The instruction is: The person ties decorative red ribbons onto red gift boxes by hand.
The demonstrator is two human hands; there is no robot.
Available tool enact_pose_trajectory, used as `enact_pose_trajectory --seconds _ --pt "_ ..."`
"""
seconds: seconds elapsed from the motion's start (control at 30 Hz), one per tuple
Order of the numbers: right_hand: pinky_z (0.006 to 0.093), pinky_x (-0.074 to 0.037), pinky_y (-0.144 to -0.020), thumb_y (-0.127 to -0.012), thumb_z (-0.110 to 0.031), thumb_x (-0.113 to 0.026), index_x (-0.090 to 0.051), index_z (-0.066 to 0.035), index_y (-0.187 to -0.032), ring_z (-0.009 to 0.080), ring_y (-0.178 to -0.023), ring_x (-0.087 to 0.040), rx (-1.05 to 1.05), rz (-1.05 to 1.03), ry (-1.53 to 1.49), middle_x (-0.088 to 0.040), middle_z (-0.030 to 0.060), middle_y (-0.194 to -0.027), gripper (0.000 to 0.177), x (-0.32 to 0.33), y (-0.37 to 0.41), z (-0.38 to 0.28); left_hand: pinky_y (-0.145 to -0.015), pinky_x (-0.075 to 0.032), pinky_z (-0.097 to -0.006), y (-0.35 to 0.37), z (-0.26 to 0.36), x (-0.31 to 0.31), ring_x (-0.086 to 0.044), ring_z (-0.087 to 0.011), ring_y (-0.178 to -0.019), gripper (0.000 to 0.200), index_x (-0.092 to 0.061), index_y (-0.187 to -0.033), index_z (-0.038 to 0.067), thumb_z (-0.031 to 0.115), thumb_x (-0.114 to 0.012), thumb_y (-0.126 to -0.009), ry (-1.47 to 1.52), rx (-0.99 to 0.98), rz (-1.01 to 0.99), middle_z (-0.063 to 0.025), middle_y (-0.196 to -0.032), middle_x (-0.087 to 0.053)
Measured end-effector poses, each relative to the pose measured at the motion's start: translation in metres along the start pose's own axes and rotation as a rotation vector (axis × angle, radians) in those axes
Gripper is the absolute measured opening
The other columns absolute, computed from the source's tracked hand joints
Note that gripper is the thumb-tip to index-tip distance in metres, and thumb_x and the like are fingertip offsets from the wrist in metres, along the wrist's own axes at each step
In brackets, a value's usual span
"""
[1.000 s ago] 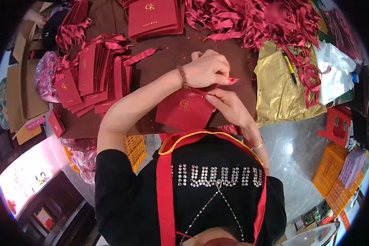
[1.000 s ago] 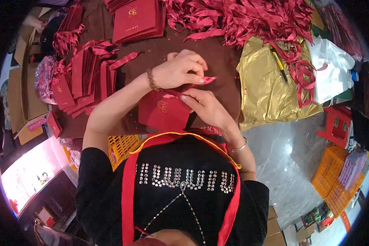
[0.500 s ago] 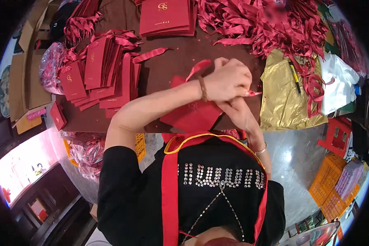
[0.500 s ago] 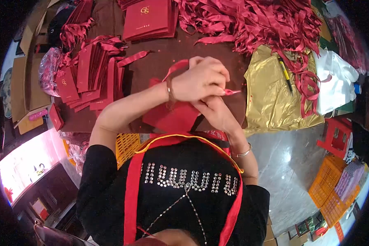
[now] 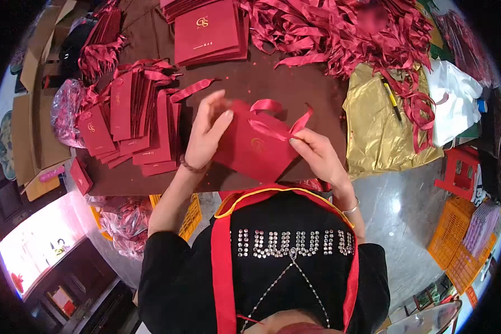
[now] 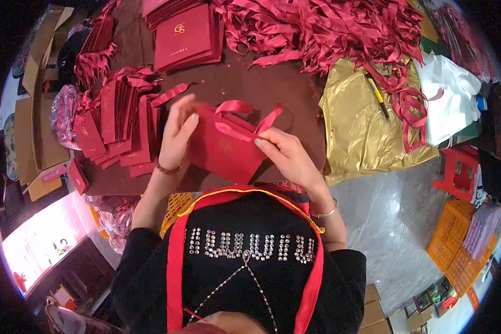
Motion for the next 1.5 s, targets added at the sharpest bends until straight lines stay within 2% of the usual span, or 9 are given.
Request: enact_pose_trajectory --seconds 0.23,0.43,0.5,0.63,0.9,1.07,1.17,1.27,1.5 --pt "0.0192 -0.037 -0.070 -0.092 -0.010 -0.053 -0.058 0.001 -0.099 0.0044 -0.079 -0.045 -0.090 0.029 -0.148 -0.051 -0.0027 -0.085 0.014 0.009 -0.013 0.011 -0.089 -0.042 -0.0248 0.019 0.004 0.003 -0.053 -0.0091 -0.098 0.035 -0.050 -0.120 0.001 0.014 -0.060 -0.089 0.328 0.410 -0.333 -0.0015 -0.108 -0.058" --pt "0.0286 -0.046 -0.077 -0.085 -0.009 -0.062 -0.046 -0.001 -0.124 0.0157 -0.094 -0.052 0.070 0.656 0.103 -0.043 0.0114 -0.124 0.042 0.009 -0.023 0.006 -0.084 -0.045 -0.0282 0.008 0.038 -0.003 -0.056 -0.0135 -0.095 0.028 -0.055 -0.111 -0.001 0.011 -0.059 -0.086 -0.120 0.082 -0.123 -0.0072 -0.102 -0.061" --pt "0.0331 -0.046 -0.086 -0.080 -0.008 -0.065 -0.028 -0.004 -0.139 0.0233 -0.109 -0.050 0.057 0.407 0.111 -0.035 0.0135 -0.134 0.070 0.002 -0.025 -0.023 -0.083 -0.047 -0.0358 0.002 0.068 -0.010 -0.059 -0.0270 -0.094 0.031 -0.055 -0.113 0.001 0.012 -0.059 -0.083 -0.680 -0.385 -0.124 -0.0133 -0.101 -0.060" --pt "0.0385 -0.023 -0.109 -0.082 -0.021 -0.067 0.002 -0.010 -0.147 0.0244 -0.135 -0.024 0.246 0.107 -0.544 -0.014 0.0123 -0.149 0.095 -0.025 -0.036 -0.031 -0.078 -0.044 -0.0395 0.008 0.087 -0.052 -0.057 -0.0299 -0.095 0.046 -0.047 -0.127 0.005 0.023 -0.058 -0.086 -0.795 -0.515 -0.353 -0.0139 -0.103 -0.059" --pt "0.0360 -0.032 -0.105 -0.099 -0.019 -0.037 -0.019 -0.010 -0.145 0.0197 -0.127 -0.039 -0.076 0.197 -0.999 -0.037 0.0083 -0.140 0.050 0.008 -0.024 -0.003 -0.100 -0.032 -0.0436 -0.017 0.031 -0.064 -0.039 -0.0325 -0.122 0.058 -0.040 -0.134 0.007 0.025 -0.062 -0.084 -0.960 -0.437 -0.124 -0.0156 -0.135 -0.038" --pt "0.0374 -0.042 -0.098 -0.095 -0.017 -0.047 -0.031 -0.011 -0.140 0.0228 -0.116 -0.050 -0.110 0.311 -1.050 -0.042 0.0104 -0.135 0.048 0.016 -0.021 0.020 -0.101 -0.036 -0.0359 -0.028 -0.006 -0.067 -0.045 -0.0276 -0.119 0.069 -0.026 -0.139 0.005 0.017 -0.066 -0.083 -0.144 -0.130 -0.167 -0.0194 -0.128 -0.043" --pt "0.0367 -0.044 -0.095 -0.091 -0.011 -0.054 -0.032 -0.009 -0.138 0.0231 -0.110 -0.053 0.046 0.556 -0.472 -0.042 0.0116 -0.134 0.052 0.019 -0.021 0.024 -0.090 -0.045 -0.0355 -0.027 -0.009 -0.067 -0.056 -0.0293 -0.107 0.064 -0.031 -0.137 0.008 0.019 -0.065 -0.083 -0.009 -0.060 -0.149 -0.0175 -0.119 -0.052" --pt "0.0380 -0.043 -0.092 -0.082 -0.010 -0.065 -0.044 -0.008 -0.130 0.0278 -0.106 -0.051 0.153 0.555 0.525 -0.043 0.0175 -0.130 0.053 0.035 -0.017 0.027 -0.071 -0.049 -0.0416 -0.031 0.015 -0.061 -0.059 -0.0329 -0.087 0.037 -0.054 -0.116 0.012 0.027 -0.061 -0.082 -1.054 -0.249 -0.304 -0.0130 -0.096 -0.059" --pt "0.0462 -0.037 -0.092 -0.074 -0.017 -0.068 -0.057 -0.008 -0.112 0.0340 -0.112 -0.044 0.395 0.517 0.944 -0.048 0.0126 -0.124 0.041 0.011 -0.020 0.015 -0.078 -0.047 -0.0396 -0.190 0.072 -0.078 -0.056 -0.0331 -0.092 0.028 -0.060 -0.111 0.011 0.017 -0.060 -0.083 -0.842 -0.872 0.131 -0.0132 -0.100 -0.058"
Point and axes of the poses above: each hand's wrist, its own y-axis away from the middle knuckle, its own x-axis out of the back of the hand, z = x × y, the point moved 1 cm from there along -y, towards the middle knuckle
